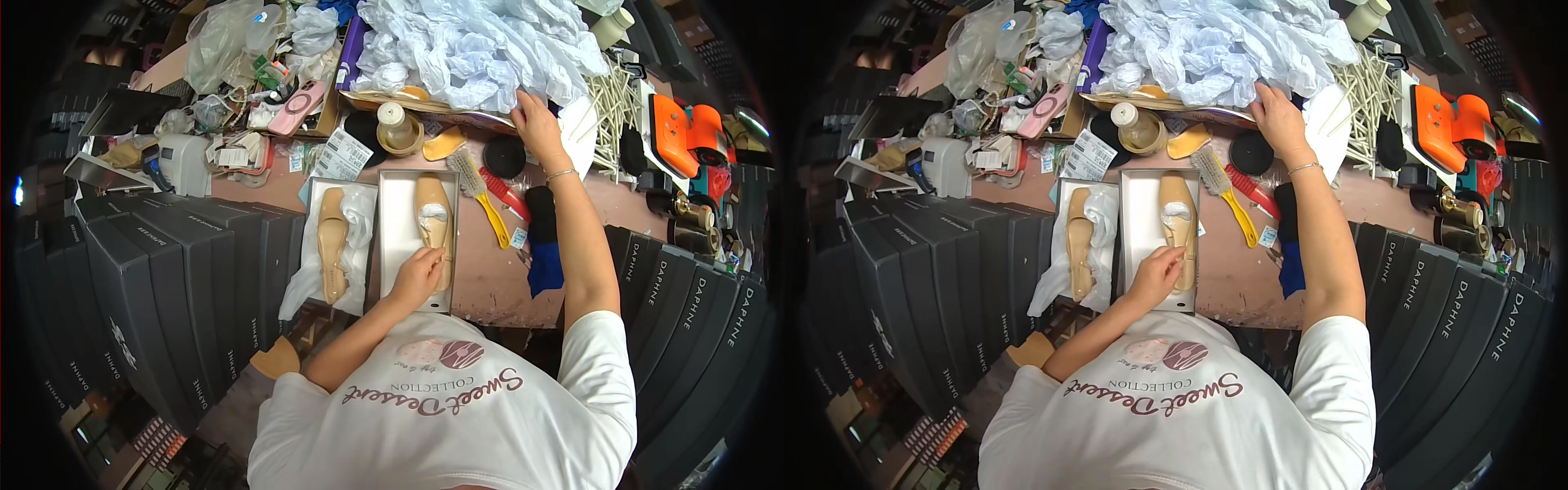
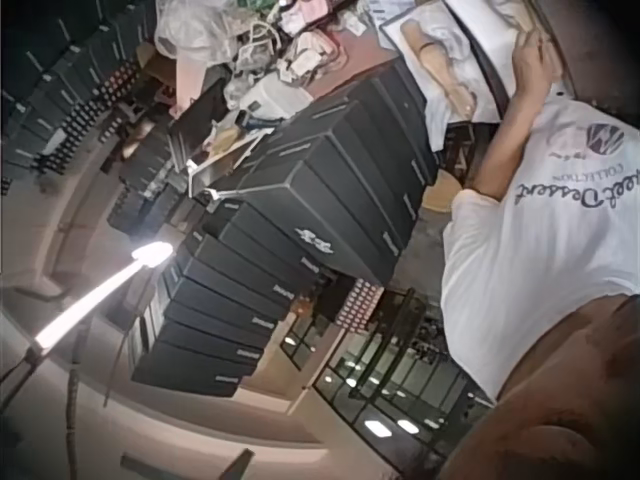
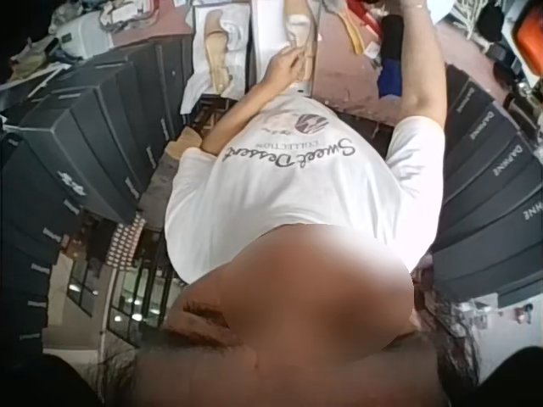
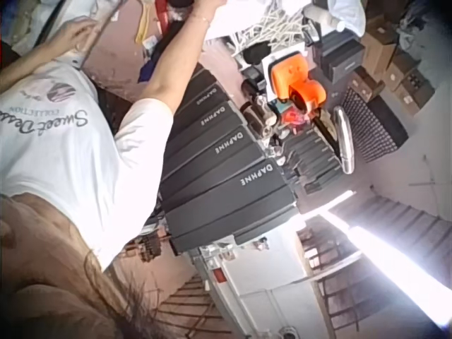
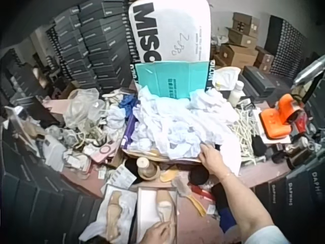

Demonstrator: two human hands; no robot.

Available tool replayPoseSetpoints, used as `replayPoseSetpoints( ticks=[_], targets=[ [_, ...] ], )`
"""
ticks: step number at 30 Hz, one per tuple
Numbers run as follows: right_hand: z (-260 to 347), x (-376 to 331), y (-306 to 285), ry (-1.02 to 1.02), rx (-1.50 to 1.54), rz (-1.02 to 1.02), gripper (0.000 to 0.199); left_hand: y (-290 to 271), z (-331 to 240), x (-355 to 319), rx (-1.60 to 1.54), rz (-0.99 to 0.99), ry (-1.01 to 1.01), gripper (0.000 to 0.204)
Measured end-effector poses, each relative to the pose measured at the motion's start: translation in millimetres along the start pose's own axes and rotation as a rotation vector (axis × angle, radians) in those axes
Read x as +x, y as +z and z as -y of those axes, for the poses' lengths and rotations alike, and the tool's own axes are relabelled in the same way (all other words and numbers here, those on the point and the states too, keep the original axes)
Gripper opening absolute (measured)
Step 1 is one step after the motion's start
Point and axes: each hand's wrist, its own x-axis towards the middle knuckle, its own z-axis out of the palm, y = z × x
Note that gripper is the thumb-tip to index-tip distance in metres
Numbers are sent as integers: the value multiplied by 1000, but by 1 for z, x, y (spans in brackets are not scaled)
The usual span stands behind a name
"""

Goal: The recorder is taking shoes out of boxes, inspecting them, wrapping them in protective tissue paper, and placing them back into the boxes.

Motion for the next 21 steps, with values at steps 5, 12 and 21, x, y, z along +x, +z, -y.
replayPoseSetpoints(
  ticks=[5, 12, 21],
  targets=[
    [-6, -1, 2, -21, 15, -13, 32, 10, 53, 8, -101, -377, -247, 56],
    [0, 0, 1, -14, 12, -17, 32, 37, 81, 31, -629, -196, -462, 57],
    [21, 3, -28, 41, -20, -58, 22, -23, 2, -15, 152, -331, 55, 55]
  ],
)
